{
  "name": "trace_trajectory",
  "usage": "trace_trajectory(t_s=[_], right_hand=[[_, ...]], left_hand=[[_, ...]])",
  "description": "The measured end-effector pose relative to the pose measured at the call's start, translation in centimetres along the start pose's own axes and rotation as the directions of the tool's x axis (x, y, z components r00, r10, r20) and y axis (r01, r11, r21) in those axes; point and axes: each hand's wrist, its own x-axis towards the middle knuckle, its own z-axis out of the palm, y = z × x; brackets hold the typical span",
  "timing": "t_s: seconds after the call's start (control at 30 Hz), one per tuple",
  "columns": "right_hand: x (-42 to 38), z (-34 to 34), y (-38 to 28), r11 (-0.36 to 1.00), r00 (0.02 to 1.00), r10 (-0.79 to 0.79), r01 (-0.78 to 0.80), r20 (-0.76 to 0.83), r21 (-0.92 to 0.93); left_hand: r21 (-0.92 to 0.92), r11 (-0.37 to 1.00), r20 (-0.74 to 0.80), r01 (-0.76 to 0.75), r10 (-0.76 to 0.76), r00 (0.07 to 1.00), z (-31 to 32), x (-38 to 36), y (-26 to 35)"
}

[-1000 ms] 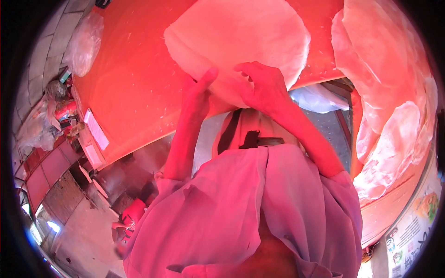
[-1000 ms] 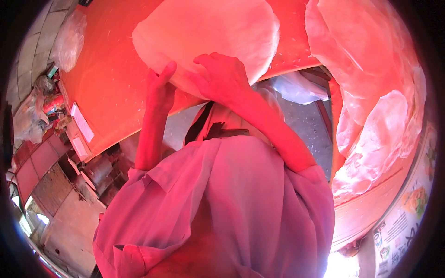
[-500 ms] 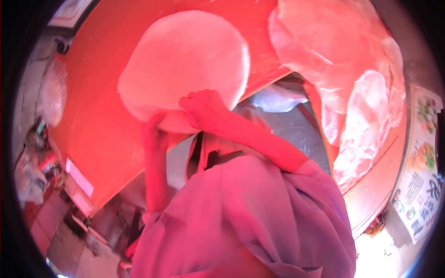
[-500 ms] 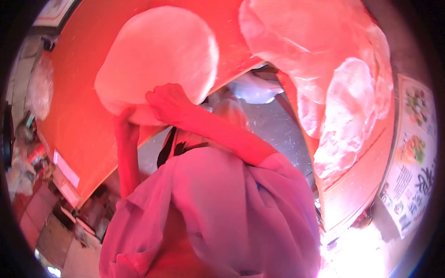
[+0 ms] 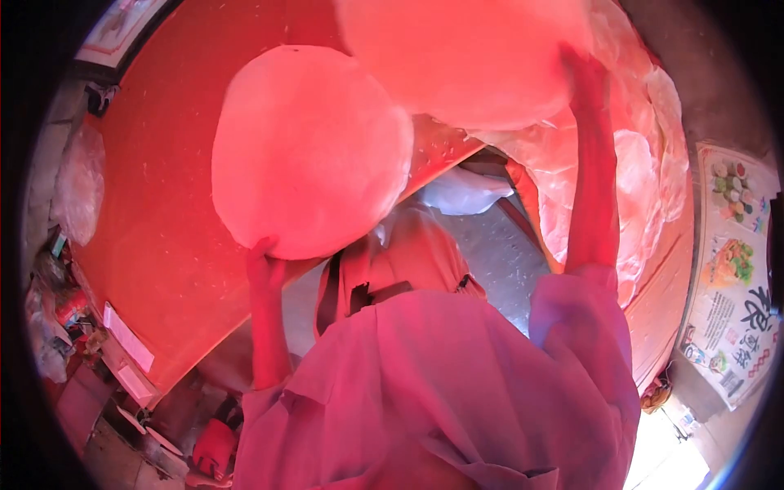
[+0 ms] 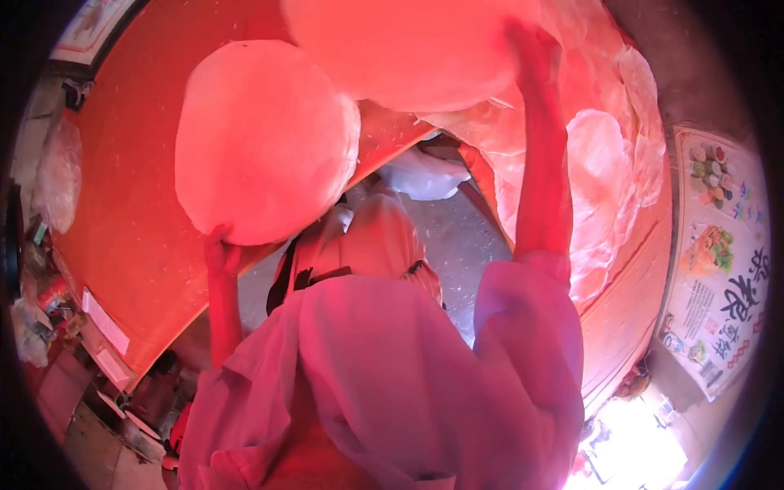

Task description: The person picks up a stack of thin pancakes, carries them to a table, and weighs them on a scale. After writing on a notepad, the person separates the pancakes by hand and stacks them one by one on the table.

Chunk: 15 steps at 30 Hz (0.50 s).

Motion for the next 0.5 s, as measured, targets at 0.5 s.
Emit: trace_trajectory(t_s=[0.5], right_hand=[[-23.3,23.2,-6.1,0.991,0.571,-0.042,0.13,0.82,-0.04]], left_hand=[[0.205,0.949,0.291,-0.24,0.175,0.941,11.2,-4.2,3.3]])
